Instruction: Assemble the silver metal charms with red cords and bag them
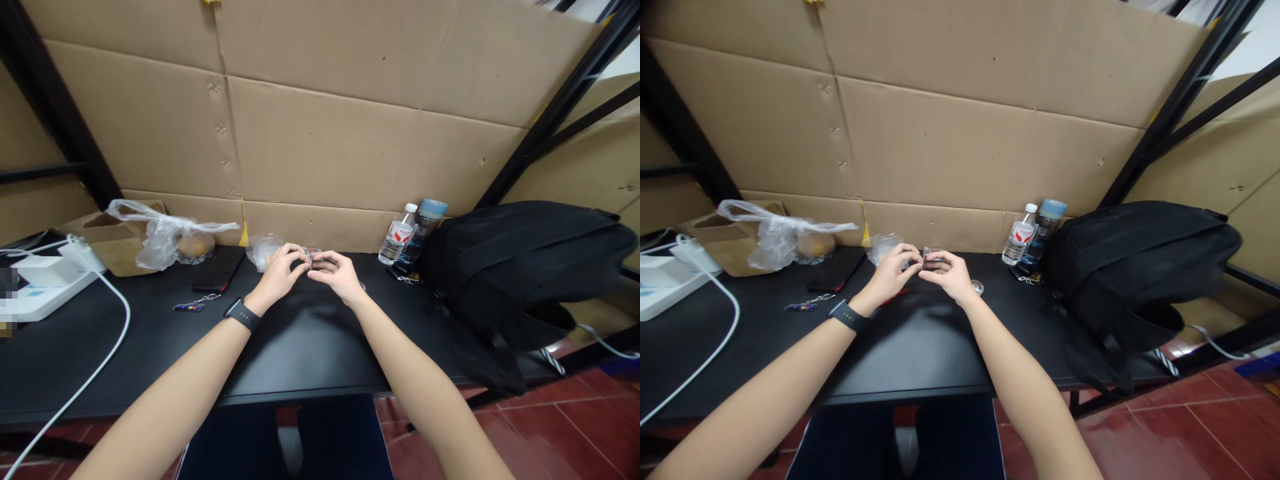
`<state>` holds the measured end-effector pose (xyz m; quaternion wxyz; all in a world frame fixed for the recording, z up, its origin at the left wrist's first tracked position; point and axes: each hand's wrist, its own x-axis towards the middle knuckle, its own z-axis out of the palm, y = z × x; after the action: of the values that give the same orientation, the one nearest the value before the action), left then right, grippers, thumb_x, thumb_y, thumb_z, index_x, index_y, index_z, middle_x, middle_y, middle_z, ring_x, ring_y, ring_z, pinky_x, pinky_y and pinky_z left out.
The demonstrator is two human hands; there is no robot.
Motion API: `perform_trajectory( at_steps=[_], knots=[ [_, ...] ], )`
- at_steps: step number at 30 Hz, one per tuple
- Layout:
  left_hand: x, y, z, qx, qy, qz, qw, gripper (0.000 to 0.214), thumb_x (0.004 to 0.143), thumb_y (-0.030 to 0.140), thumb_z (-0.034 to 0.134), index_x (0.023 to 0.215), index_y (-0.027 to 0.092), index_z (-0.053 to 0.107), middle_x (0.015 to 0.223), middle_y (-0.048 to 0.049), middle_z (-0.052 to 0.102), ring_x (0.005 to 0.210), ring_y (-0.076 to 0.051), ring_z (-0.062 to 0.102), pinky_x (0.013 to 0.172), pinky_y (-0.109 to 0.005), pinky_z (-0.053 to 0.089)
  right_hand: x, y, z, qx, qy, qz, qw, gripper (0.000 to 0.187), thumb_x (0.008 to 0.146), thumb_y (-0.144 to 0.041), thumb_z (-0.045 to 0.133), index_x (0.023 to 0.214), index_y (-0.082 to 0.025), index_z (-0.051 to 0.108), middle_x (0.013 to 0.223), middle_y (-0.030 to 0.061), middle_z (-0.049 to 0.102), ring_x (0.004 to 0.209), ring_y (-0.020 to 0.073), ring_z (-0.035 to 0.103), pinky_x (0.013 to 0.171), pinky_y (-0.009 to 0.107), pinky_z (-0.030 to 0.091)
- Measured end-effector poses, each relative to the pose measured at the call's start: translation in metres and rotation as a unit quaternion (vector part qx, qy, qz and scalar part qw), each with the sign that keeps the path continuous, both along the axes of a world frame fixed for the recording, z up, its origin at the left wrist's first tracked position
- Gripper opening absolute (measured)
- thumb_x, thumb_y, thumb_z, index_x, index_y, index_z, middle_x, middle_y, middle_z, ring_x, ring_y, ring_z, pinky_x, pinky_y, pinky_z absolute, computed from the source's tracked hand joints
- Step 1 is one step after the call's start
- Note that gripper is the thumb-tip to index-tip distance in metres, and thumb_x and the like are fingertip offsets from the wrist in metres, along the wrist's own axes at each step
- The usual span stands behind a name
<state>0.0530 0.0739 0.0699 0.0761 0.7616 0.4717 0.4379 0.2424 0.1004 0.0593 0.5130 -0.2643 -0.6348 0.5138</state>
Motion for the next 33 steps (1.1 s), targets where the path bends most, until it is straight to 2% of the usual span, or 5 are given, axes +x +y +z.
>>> perform_trajectory(
  at_steps=[8, 21, 24, 28, 33],
  knots=[
    [0.005, 0.001, -0.008, 0.033, -0.008, 0.03, 0.999, 0.01, 0.095, 0.029, 0.062, 0.096, 0.024, 0.071, 0.125, -0.0059, 0.057, 0.125, -0.027, 0.049, 0.108, -0.047, 0.037, -0.002, -0.002, 0.001, -0.008, 0.006, -0.021, 1.0, 0.044, 0.055, -0.032, 0.094, 0.089, -0.019, 0.07, 0.108, 0.0076, 0.076, 0.098, 0.0249, 0.074, 0.095, 0.041, 0.059],
    [0.014, -0.013, 0.003, 0.114, 0.015, 0.053, 0.992, 0.009, 0.093, 0.022, 0.06, 0.096, 0.022, 0.068, 0.115, -0.0076, 0.06, 0.115, -0.026, 0.054, 0.099, -0.043, 0.039, -0.004, -0.005, 0.003, 0.006, 0.03, -0.012, 0.999, 0.039, 0.057, -0.036, 0.094, 0.082, -0.02, 0.068, 0.106, 0.0057, 0.074, 0.091, 0.0218, 0.074, 0.093, 0.039, 0.059],
    [0.013, -0.012, 0.003, 0.117, 0.024, 0.065, 0.991, 0.009, 0.094, 0.025, 0.06, 0.096, 0.022, 0.069, 0.115, -0.0077, 0.06, 0.115, -0.026, 0.054, 0.099, -0.044, 0.038, -0.003, -0.004, 0.004, 0.019, 0.012, -0.015, 1.0, 0.035, 0.064, -0.041, 0.09, 0.084, -0.019, 0.071, 0.103, 0.0055, 0.074, 0.09, 0.0212, 0.074, 0.09, 0.037, 0.059],
    [0.008, -0.008, 0.001, 0.11, 0.036, 0.071, 0.991, 0.012, 0.095, 0.03, 0.061, 0.095, 0.024, 0.071, 0.115, -0.0073, 0.059, 0.115, -0.026, 0.053, 0.1, -0.044, 0.037, 0.002, 0.003, 0.003, 0.063, -0.057, -0.026, 0.996, 0.031, 0.081, -0.05, 0.075, 0.089, -0.02, 0.074, 0.106, 0.0078, 0.071, 0.088, 0.0198, 0.07, 0.074, 0.031, 0.057],
    [0.007, -0.005, -0.003, 0.1, 0.051, 0.048, 0.992, 0.009, 0.094, 0.027, 0.062, 0.096, 0.023, 0.07, 0.114, -0.0066, 0.061, 0.114, -0.026, 0.054, 0.098, -0.043, 0.039, 0.008, 0.007, 0.002, 0.141, -0.131, -0.054, 0.98, 0.027, 0.085, -0.046, 0.072, 0.083, -0.02, 0.072, 0.108, 0.009, 0.066, 0.103, 0.0221, 0.065, 0.08, 0.031, 0.055]
  ],
)
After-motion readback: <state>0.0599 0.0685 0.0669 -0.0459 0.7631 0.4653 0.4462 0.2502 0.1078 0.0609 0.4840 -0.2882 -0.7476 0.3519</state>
